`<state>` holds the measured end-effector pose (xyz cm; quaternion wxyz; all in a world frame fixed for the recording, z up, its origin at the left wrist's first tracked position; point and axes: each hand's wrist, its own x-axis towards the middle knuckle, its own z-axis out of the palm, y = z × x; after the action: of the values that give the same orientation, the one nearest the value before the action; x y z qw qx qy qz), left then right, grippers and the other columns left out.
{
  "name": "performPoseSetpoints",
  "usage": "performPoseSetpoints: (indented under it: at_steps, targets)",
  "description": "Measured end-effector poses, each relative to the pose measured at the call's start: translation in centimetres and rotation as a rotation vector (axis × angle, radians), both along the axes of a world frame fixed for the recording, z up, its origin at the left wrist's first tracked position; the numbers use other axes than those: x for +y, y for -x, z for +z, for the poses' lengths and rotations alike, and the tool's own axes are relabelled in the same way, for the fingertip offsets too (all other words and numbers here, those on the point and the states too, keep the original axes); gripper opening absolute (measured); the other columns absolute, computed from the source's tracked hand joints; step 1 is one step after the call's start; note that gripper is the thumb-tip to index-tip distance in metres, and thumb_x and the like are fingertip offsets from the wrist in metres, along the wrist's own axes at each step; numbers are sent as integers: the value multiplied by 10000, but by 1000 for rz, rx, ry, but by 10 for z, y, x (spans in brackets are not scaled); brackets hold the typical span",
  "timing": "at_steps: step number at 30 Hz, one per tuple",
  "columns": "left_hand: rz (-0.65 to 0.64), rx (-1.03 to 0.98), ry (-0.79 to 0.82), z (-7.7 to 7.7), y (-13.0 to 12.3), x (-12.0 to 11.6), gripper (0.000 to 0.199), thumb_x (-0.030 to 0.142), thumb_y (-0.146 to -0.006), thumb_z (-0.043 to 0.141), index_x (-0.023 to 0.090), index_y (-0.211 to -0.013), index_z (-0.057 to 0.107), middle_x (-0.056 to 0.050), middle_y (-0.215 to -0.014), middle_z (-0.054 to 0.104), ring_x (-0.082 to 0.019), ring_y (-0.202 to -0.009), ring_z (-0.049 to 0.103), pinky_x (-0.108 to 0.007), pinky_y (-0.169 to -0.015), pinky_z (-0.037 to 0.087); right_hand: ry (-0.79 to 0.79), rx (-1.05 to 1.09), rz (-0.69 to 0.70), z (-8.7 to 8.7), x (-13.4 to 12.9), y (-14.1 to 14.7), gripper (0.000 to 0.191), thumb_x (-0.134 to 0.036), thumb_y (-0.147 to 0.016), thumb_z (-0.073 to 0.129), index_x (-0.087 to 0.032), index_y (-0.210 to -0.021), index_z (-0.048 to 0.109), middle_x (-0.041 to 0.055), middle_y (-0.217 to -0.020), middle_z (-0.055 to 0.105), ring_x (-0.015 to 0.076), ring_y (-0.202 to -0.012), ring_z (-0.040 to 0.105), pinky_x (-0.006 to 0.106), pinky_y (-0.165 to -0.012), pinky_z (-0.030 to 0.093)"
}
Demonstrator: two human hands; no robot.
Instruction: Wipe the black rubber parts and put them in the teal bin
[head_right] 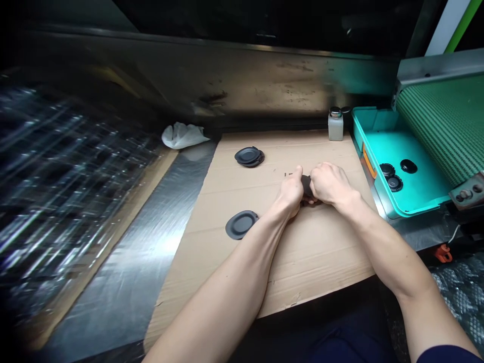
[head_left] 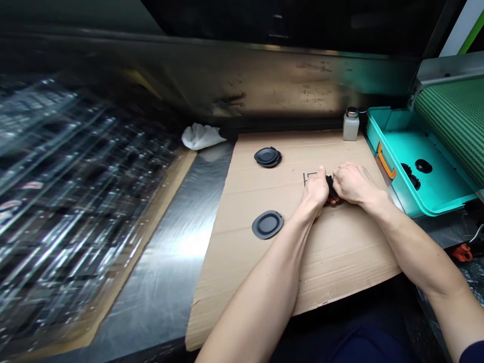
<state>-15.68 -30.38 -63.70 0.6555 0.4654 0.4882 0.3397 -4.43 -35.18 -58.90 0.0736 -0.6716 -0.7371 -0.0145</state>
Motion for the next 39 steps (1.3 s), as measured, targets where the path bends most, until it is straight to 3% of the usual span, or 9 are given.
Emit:
performPoseSetpoints:
  at_steps: [3,8,15,18,23,27,30,34,39]
  targets:
    - [2,-139,161,11,5,5,561,465,-1026,253,126,-789,632,-89,-486,613,-175,-362,551,-246,-344,421,-47,115,-41,0,-3,-10,211,-213,-921,533,-185,-866,735,116,-945,742,249,-872,656,320,-738,440]
    - [14,-383,435,20,19,18,568,413,-1025,190,71,-933,635,-138,-586,659,-168,-444,596,-227,-415,495,-357,414,-102,-5,1,-24,232,-272,-962,521,-188,-988,735,87,-1020,748,219,-958,664,307,-842,452]
    - [29,-461,469,10,23,23,558,415,-1028,209,57,-973,633,-159,-654,689,-173,-471,606,-243,-436,515,-343,705,-191,-7,0,-13,190,-352,-928,613,-184,-992,676,35,-884,733,178,-786,655,277,-734,455]
    - [15,-470,415,10,19,18,601,462,-1036,217,50,-937,644,-161,-659,690,-181,-494,620,-255,-454,519,-385,765,-140,-14,2,-7,175,-354,-926,627,-189,-898,680,7,-796,702,153,-708,626,261,-698,451]
    - [-35,-682,250,13,5,1,474,471,-1037,374,121,-902,664,-116,-859,747,-218,-857,729,-344,-811,604,-583,652,5,-26,2,10,182,-314,-957,613,-188,-917,737,57,-901,686,187,-868,615,288,-821,469]
    - [-53,-783,225,13,5,-3,465,456,-1041,357,137,-919,673,-136,-1061,749,-251,-1148,676,-410,-1054,515,-471,507,152,-31,-1,20,240,-249,-1012,501,-189,-999,733,81,-949,662,214,-947,575,327,-873,462]
    - [-82,-775,247,10,11,2,475,470,-1032,351,135,-977,683,-156,-1132,736,-288,-1231,636,-484,-1102,477,-333,375,267,-32,-2,20,237,-202,-998,491,-196,-1017,726,84,-964,646,223,-956,553,341,-875,461]
    - [-75,-757,220,7,10,5,436,443,-1021,393,124,-1029,691,-163,-1181,723,-297,-1276,606,-489,-1127,457,-376,270,62,-30,-1,15,289,-174,-1013,434,-175,-1015,723,109,-974,643,234,-950,531,348,-881,451]
    - [-37,-769,212,7,9,5,495,454,-1045,316,124,-1007,683,-184,-1262,698,-295,-1301,592,-511,-1129,450,-276,290,146,-30,-1,12,203,-176,-981,516,-189,-989,719,85,-993,661,217,-974,563,322,-876,464]
